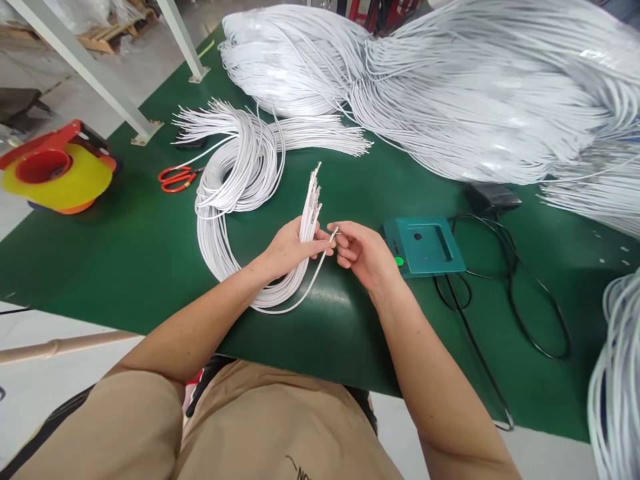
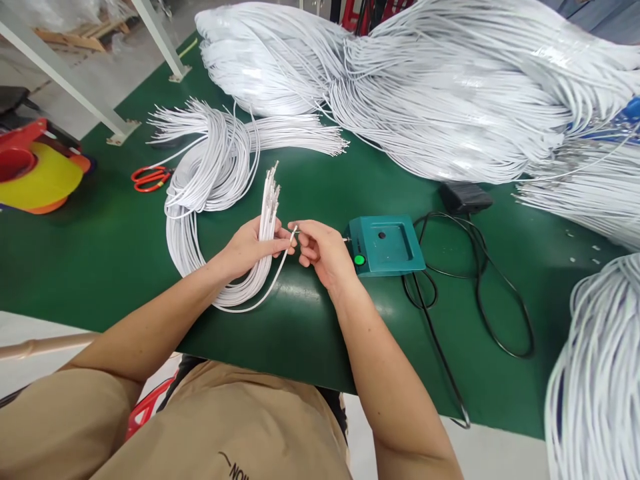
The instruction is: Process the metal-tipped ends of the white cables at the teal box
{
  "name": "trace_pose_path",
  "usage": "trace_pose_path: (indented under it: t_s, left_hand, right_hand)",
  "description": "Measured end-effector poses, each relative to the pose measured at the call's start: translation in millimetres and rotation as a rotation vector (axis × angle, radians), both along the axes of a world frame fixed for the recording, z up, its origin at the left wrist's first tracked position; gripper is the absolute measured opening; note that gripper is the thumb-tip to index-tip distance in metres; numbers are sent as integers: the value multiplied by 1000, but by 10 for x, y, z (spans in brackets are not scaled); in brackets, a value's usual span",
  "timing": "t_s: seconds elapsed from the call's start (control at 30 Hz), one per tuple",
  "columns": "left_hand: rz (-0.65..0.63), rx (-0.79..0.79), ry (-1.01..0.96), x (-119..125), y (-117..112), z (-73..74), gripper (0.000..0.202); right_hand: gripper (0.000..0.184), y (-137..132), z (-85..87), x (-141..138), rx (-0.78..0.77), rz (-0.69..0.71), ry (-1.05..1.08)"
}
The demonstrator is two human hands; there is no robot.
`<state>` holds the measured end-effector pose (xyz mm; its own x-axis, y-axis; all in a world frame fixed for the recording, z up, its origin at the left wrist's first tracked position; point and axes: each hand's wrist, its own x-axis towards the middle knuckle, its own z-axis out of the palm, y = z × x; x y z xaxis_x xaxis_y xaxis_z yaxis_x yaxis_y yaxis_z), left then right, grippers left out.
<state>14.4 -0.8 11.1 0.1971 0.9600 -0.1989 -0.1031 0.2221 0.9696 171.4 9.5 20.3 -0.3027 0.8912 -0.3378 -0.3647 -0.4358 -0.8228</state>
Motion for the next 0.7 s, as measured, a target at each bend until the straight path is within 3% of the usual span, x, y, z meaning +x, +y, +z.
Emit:
trace_pose_path:
  t_s: [0.13,0.5,0.7]
  left_hand:
    - [-79,13,-22,16,-25,-20,34]
    - [-31,-30,-43,-1,-27,17,38]
    - [-51,1,-122,-37,-13,-52,37]
  right_hand:
    - [38,11,3,27,19,33,-44]
    - [34,-10,-30,61,-37,100,65]
    - [33,-33,3,45,82,18,-58]
